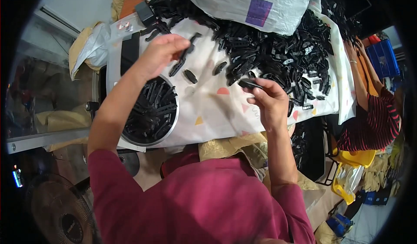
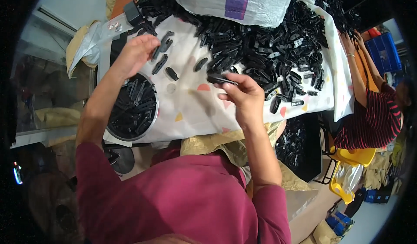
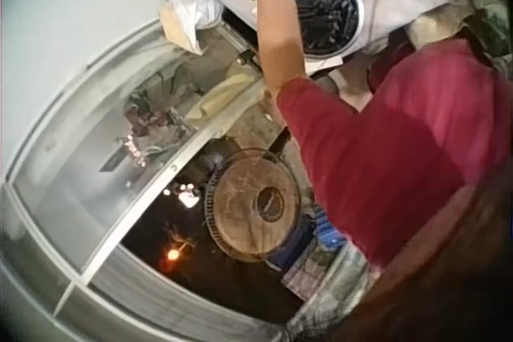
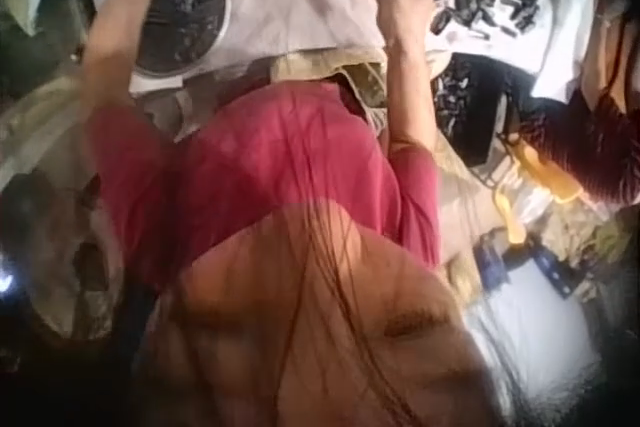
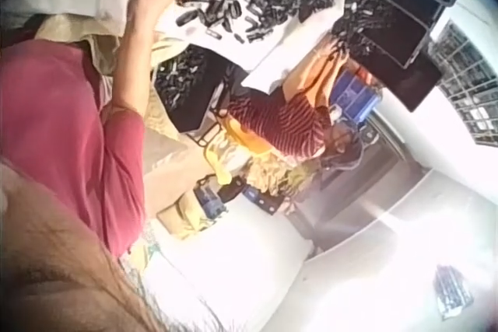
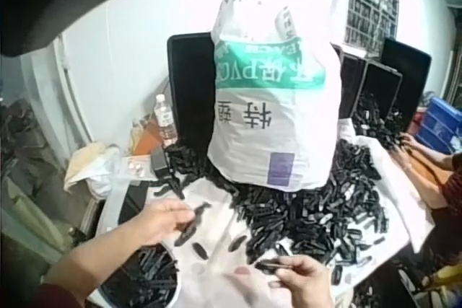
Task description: Picking up black plastic components from a large pile on a table, inspecting them, and placing them into a metal bowl.
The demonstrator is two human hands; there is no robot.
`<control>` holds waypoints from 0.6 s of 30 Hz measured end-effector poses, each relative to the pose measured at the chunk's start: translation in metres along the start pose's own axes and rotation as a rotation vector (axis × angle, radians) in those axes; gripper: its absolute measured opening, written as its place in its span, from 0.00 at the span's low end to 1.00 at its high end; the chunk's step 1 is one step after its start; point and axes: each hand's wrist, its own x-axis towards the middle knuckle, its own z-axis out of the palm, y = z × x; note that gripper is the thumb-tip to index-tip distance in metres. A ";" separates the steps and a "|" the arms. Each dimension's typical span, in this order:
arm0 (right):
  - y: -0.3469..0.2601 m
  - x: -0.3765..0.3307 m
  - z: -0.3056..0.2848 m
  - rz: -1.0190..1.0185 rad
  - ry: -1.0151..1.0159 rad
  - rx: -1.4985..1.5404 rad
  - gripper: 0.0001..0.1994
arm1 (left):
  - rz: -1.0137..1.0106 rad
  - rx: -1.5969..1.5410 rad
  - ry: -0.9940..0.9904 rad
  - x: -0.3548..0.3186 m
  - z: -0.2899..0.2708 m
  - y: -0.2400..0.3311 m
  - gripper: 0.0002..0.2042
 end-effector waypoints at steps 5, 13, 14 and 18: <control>-0.009 -0.012 0.031 -0.049 -0.137 0.364 0.09 | 0.157 0.122 -0.110 -0.018 0.076 0.004 0.14; 0.002 -0.040 0.038 -0.567 -0.088 -0.023 0.12 | 0.486 0.136 -0.195 -0.050 0.117 -0.011 0.16; 0.003 -0.040 0.037 -0.618 -0.105 -0.075 0.11 | 0.571 0.170 -0.181 -0.052 0.119 -0.012 0.16; 0.005 -0.048 0.036 -0.663 -0.072 -0.194 0.11 | 0.621 0.071 -0.209 -0.066 0.126 -0.012 0.19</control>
